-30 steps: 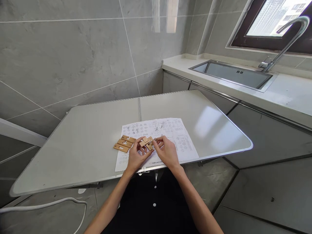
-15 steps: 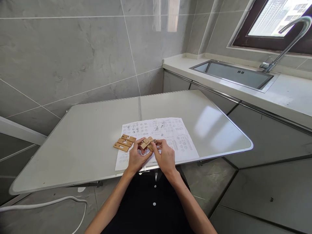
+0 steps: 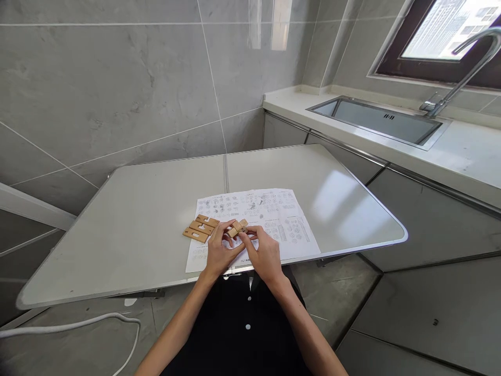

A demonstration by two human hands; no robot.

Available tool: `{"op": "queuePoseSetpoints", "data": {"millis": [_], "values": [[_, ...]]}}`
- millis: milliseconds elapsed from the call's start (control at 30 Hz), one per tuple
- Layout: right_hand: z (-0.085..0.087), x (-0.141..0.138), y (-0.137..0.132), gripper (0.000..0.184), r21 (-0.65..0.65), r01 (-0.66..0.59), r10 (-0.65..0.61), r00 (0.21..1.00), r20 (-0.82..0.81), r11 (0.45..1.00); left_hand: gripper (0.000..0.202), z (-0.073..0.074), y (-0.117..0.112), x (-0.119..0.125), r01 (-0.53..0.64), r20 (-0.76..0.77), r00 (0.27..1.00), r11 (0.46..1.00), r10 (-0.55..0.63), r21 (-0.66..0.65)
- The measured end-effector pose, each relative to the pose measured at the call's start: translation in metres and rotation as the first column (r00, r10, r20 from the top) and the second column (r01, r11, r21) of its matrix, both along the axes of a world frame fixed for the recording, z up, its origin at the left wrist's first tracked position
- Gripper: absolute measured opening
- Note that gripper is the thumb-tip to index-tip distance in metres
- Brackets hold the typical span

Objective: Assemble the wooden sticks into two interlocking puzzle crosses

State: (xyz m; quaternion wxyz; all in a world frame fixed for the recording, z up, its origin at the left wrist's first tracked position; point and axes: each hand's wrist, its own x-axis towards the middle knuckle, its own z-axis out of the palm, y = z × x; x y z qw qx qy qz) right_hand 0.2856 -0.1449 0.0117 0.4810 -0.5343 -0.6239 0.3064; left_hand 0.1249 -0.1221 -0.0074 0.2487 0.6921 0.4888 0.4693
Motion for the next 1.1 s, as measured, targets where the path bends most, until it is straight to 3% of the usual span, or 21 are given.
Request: {"op": "queuePoseSetpoints", "data": {"millis": [200, 400, 600, 800, 900, 1000, 1100], "values": [[-0.005, 0.016, 0.016, 0.042, -0.096, -0.13, 0.115, 0.983, -0.144, 0.987, 0.058, 0.003, 0.002, 0.0, 0.102, 0.137, 0.987, 0.987, -0.085, -0.123], [-0.003, 0.033, 0.026, 0.04, -0.19, -0.3, 0.275, 0.95, -0.148, 0.935, 0.069, 0.008, 0.001, -0.002, 0.274, 0.292, 0.936, 0.925, -0.194, -0.262], [0.0, 0.039, 0.026, 0.053, -0.25, -0.385, 0.362, 0.922, -0.136, 0.888, 0.07, 0.009, 0.002, -0.003, 0.299, 0.233, 0.943, 0.914, -0.239, -0.274], [-0.006, 0.035, 0.025, 0.055, -0.319, -0.403, 0.321, 0.905, -0.279, 0.858, 0.069, 0.011, 0.002, -0.004, 0.305, 0.208, 0.944, 0.916, -0.256, -0.261], [-0.007, 0.036, 0.028, 0.055, -0.329, -0.384, 0.281, 0.905, -0.319, 0.863, 0.074, 0.01, 0.002, -0.002, 0.278, 0.208, 0.953, 0.906, -0.219, -0.318], [-0.012, 0.046, 0.039, 0.058, -0.371, -0.295, 0.153, 0.917, -0.367, 0.88, 0.084, 0.007, 0.003, 0.0, 0.26, 0.217, 0.958, 0.887, -0.188, -0.382], [-0.018, 0.067, 0.057, 0.06, -0.406, -0.126, -0.009, 0.949, -0.315, 0.905, 0.073, 0.005, 0.003, 0.002, 0.255, 0.222, 0.958, 0.89, -0.181, -0.377]]}}
